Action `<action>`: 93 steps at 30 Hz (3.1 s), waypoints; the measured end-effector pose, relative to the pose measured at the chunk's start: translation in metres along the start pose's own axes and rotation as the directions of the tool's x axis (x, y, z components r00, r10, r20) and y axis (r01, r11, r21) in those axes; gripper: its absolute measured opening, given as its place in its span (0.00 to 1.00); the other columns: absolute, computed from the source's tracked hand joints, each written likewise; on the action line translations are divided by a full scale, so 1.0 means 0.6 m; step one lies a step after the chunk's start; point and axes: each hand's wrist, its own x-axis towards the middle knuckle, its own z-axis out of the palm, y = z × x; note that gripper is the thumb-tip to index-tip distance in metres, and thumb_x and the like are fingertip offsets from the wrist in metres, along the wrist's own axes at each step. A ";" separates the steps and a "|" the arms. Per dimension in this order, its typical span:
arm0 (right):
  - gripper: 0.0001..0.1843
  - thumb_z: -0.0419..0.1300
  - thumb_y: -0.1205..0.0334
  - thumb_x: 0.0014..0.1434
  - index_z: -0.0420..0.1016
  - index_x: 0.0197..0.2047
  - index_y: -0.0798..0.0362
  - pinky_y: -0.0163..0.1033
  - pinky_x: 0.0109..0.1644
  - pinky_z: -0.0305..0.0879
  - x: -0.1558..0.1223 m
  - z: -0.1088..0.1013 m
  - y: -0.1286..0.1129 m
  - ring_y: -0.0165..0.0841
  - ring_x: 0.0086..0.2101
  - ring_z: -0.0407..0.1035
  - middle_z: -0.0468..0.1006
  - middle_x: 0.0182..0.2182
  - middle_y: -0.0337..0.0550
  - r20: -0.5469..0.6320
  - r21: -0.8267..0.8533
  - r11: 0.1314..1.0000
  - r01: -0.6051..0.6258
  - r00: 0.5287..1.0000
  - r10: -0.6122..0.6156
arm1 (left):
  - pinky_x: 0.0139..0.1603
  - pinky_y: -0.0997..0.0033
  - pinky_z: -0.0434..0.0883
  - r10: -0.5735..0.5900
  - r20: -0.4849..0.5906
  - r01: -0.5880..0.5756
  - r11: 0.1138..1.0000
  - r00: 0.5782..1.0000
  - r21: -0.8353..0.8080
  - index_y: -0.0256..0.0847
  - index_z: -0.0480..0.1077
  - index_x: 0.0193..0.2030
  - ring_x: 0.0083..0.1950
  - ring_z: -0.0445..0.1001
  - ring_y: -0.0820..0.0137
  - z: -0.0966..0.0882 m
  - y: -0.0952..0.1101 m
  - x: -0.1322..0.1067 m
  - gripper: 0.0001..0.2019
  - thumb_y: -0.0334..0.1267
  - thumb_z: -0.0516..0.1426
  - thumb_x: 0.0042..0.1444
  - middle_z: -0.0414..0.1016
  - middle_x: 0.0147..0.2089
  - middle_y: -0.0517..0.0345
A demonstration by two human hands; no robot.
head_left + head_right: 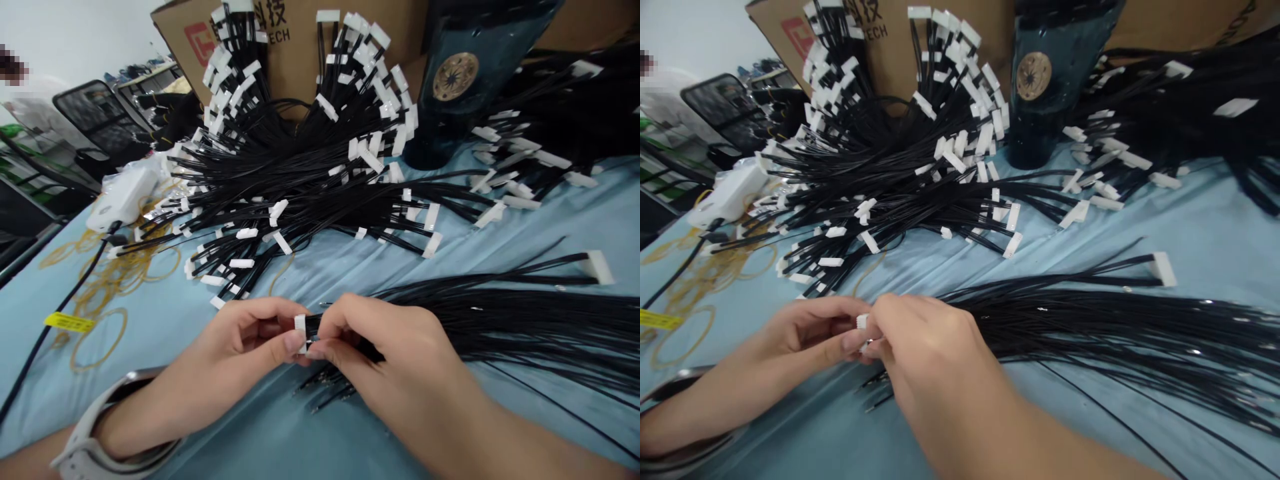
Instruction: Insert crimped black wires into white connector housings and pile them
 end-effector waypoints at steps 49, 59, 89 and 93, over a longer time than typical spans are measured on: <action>0.18 0.47 0.73 0.68 0.71 0.29 0.51 0.33 0.31 0.60 -0.011 -0.030 -0.010 0.26 0.25 0.68 0.76 0.25 0.31 0.112 -0.319 0.931 0.176 0.983 -0.147 | 0.33 0.91 0.75 -0.054 -0.053 0.044 0.982 0.997 -0.182 0.43 0.80 0.37 0.31 0.82 0.80 0.007 -0.001 0.007 0.07 0.28 0.67 0.53 0.86 0.29 0.69; 0.19 0.46 0.72 0.68 0.71 0.29 0.51 0.37 0.31 0.59 -0.009 -0.032 -0.010 0.30 0.25 0.69 0.76 0.25 0.36 0.183 -0.322 0.925 0.203 0.972 -0.150 | 0.34 0.90 0.76 -0.032 -0.060 0.023 0.989 0.998 -0.147 0.46 0.80 0.37 0.31 0.82 0.79 0.006 -0.007 0.007 0.07 0.30 0.68 0.53 0.85 0.28 0.69; 0.17 0.46 0.75 0.65 0.72 0.30 0.54 0.32 0.32 0.62 -0.008 -0.014 0.000 0.26 0.26 0.68 0.75 0.25 0.35 0.149 -0.224 0.950 0.219 0.971 -0.188 | 0.36 0.86 0.76 0.010 -0.025 -0.010 1.000 1.000 0.012 0.42 0.80 0.34 0.35 0.81 0.74 0.012 0.000 0.000 0.06 0.27 0.65 0.55 0.84 0.31 0.66; 0.19 0.46 0.74 0.66 0.72 0.29 0.53 0.35 0.32 0.63 -0.009 -0.023 -0.015 0.28 0.26 0.67 0.74 0.25 0.35 0.157 -0.280 0.935 0.217 0.971 -0.178 | 0.37 0.84 0.77 -0.004 -0.027 0.003 0.999 1.000 -0.048 0.44 0.79 0.34 0.35 0.81 0.73 0.014 0.000 0.002 0.04 0.29 0.65 0.56 0.83 0.30 0.67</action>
